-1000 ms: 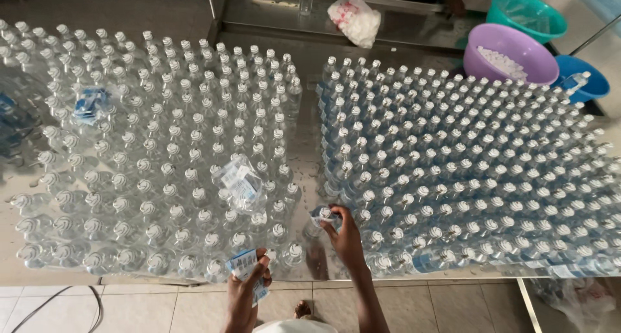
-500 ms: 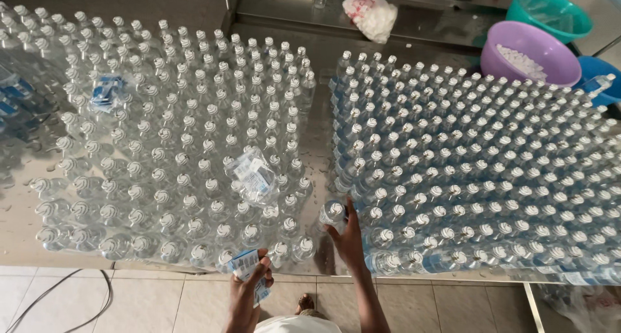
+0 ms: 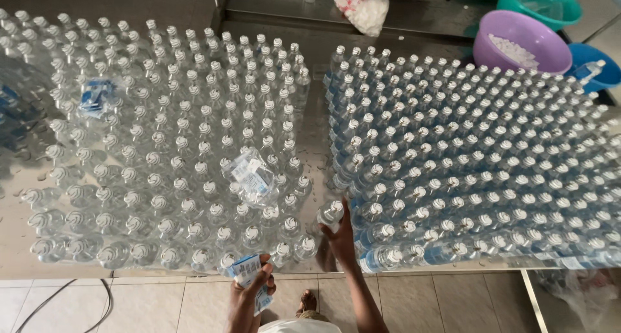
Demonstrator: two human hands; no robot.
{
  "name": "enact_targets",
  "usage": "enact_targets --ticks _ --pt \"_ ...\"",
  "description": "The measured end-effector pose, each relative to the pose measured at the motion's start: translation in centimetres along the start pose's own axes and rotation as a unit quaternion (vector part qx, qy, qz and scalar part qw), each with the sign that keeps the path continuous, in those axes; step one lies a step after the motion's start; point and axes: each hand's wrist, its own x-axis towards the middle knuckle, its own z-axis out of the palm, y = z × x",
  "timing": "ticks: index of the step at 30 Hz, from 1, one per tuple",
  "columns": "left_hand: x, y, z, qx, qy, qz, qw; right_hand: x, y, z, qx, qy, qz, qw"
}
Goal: The person applies labels to the caps of numerous clear plastic bottles arranged on a table. They pick up each bottle, affix a label to the cap, and place it back in its position.
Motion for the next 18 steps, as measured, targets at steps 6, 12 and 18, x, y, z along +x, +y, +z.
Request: enact_targets --ticks 6,12,18 --pt "-1.7 1.7 0.1 0.018 -0.041 0.006 0.999 -0.4 1.5 0.8 0.018 0.011 0.027 0.999" --pt "-2.6 3.3 0.1 0.026 -0.033 -0.014 0.999 -0.2 2.9 1.6 0.083 0.028 0.059 0.994" --pt "-2.6 3.5 -0.5 0.011 -0.028 -0.002 1.0 -0.5 2.9 1.8 0.096 0.034 0.104 0.989"
